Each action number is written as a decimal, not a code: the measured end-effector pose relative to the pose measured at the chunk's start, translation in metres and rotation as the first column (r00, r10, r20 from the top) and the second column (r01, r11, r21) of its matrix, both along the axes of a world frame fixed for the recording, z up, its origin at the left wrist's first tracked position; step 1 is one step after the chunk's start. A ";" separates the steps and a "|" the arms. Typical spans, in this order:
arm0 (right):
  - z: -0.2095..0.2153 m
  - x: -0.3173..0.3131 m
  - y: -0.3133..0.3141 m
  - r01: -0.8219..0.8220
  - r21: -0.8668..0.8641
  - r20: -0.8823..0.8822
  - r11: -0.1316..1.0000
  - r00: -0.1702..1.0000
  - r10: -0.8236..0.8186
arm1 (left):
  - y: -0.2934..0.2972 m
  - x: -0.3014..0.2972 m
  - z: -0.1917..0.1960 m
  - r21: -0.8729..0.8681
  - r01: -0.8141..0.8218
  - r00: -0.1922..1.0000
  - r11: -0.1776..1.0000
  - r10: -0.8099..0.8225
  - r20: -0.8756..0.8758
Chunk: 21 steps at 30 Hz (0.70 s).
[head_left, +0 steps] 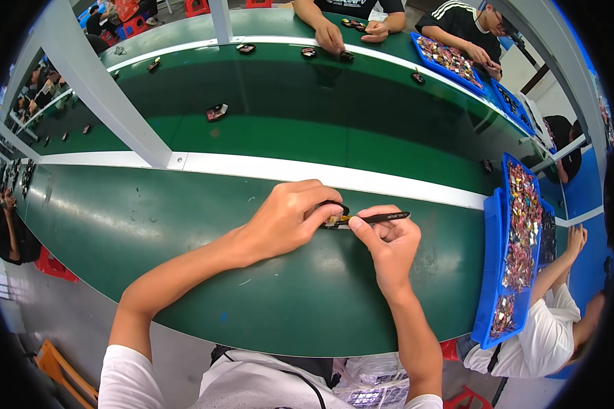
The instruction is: Manually assemble small electronic components on a production line using tweezers.
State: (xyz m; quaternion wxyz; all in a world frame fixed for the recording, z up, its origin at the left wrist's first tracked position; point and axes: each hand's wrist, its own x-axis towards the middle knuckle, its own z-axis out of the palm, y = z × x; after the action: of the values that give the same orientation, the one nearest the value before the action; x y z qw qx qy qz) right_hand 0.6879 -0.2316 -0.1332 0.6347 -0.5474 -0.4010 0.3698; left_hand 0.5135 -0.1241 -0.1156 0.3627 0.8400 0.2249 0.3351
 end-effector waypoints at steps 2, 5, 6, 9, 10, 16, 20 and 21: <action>0.006 0.002 0.000 -0.013 -0.043 -0.040 0.999 0.999 0.011 | -0.001 0.000 0.002 0.011 0.001 1.000 1.000 -0.001 -0.002; 0.014 0.004 0.000 -0.039 -0.104 -0.128 0.994 0.991 0.025 | -0.001 0.002 0.002 0.034 0.002 0.998 0.999 -0.004 0.057; 0.015 0.005 0.000 -0.052 -0.121 -0.178 0.991 0.984 0.030 | 0.000 0.004 -0.001 0.046 0.007 0.999 0.999 -0.008 0.038; 0.016 0.009 0.000 -0.096 -0.149 -0.206 0.984 0.976 0.064 | -0.001 0.005 0.000 0.056 0.004 1.000 0.998 -0.005 0.019; 0.016 0.009 0.000 -0.095 -0.149 -0.206 0.984 0.976 0.063 | -0.001 0.005 0.000 0.051 0.001 1.000 0.999 -0.003 0.022; 0.010 0.014 0.001 -0.099 -0.149 -0.245 0.984 0.968 0.060 | -0.002 0.007 0.006 -0.231 0.015 1.000 0.973 -0.020 -0.017; 0.008 0.015 0.000 -0.082 -0.116 -0.242 0.990 0.969 0.052 | 0.002 0.008 0.016 -0.645 -0.005 0.996 0.764 -0.051 -0.068; 0.009 0.015 0.000 -0.077 -0.088 -0.248 0.993 0.967 0.053 | 0.003 0.008 0.015 -0.684 0.011 0.997 0.729 -0.062 -0.051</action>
State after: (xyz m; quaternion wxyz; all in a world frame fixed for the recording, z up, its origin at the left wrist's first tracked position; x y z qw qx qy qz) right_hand 0.7026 -0.2313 -0.1245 0.6397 -0.5142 -0.3190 0.4740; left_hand 0.5210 -0.1213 -0.1009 0.6443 0.6634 0.3283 0.1921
